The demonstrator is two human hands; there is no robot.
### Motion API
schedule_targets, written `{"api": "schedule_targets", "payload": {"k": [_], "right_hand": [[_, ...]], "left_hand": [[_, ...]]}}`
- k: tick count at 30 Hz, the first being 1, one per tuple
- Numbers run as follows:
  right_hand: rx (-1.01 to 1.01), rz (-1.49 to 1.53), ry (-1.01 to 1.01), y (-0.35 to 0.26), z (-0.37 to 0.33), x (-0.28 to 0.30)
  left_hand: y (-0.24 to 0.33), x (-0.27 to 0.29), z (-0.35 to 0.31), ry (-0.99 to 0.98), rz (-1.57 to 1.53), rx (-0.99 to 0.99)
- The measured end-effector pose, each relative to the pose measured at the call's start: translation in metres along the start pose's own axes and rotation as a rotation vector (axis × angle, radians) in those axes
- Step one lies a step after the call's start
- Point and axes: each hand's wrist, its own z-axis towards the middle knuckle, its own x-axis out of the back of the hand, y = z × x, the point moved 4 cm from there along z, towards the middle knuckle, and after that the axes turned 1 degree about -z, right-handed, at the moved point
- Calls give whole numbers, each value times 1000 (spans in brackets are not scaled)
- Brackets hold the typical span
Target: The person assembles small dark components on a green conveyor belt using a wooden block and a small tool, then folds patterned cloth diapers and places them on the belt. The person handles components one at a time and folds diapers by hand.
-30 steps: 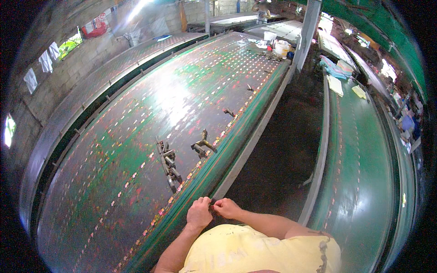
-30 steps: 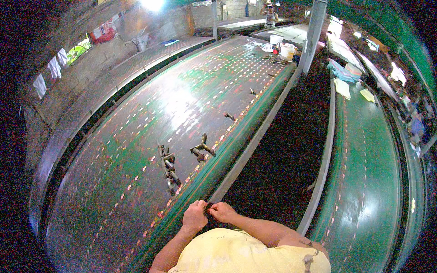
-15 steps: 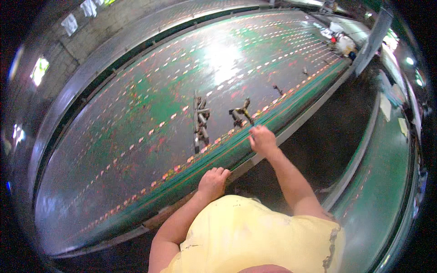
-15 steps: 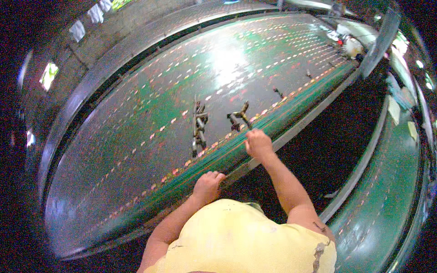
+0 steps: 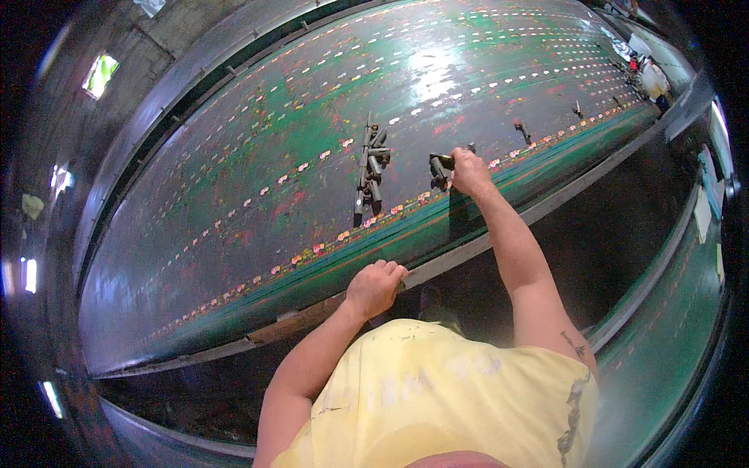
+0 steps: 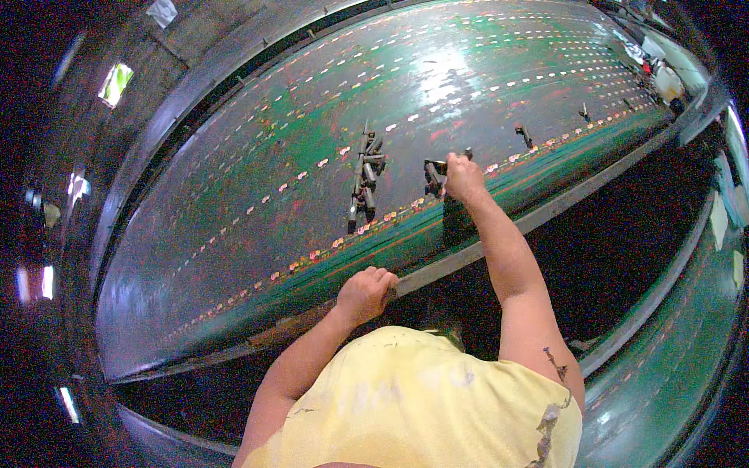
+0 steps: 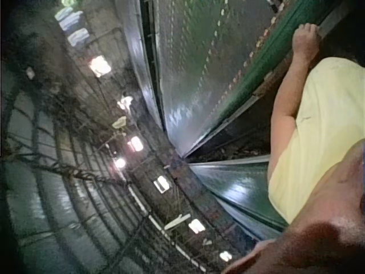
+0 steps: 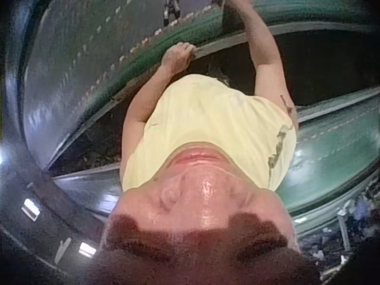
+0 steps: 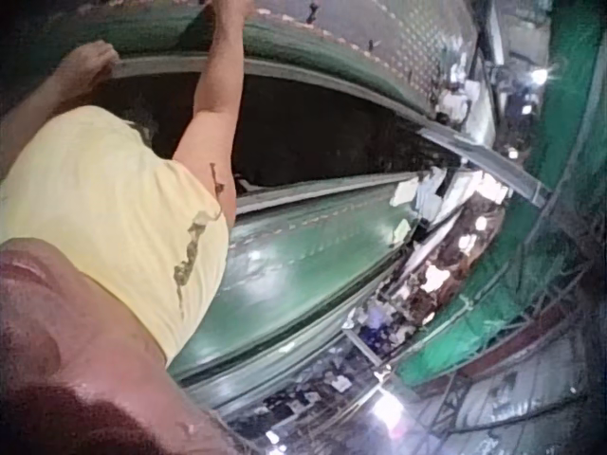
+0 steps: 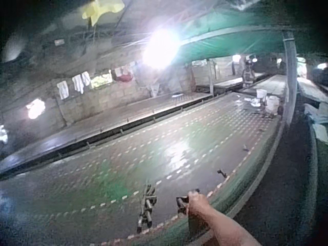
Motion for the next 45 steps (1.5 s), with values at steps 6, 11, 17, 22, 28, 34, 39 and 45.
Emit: {"api": "schedule_targets", "payload": {"k": [6, 11, 17, 22, 28, 34, 39, 45], "right_hand": [[-49, 232, 423, 40, -37, 18], [28, 606, 253, -27, -164, 63], [230, 409, 303, -102, -302, 17], [198, 229, 341, -146, -342, 0], [170, 31, 263, -159, -351, -10], [228, -109, 296, -162, -350, -16], [172, -117, 387, -158, -351, -20], [2, 158, 336, -140, -348, -51]], "left_hand": [[-8, -11, 5, -14, -4, 13], [-7, -8, 2, -1, -16, -11], [-4, -1, 4, -9, -22, -15], [-4, 3, 0, -23, 1, -37], [-7, 1, -1, -26, -18, -21], [-7, 1, 1, -27, -23, -27], [-7, 2, 2, -18, -49, -16], [-10, -5, 7, -51, -50, 3]]}}
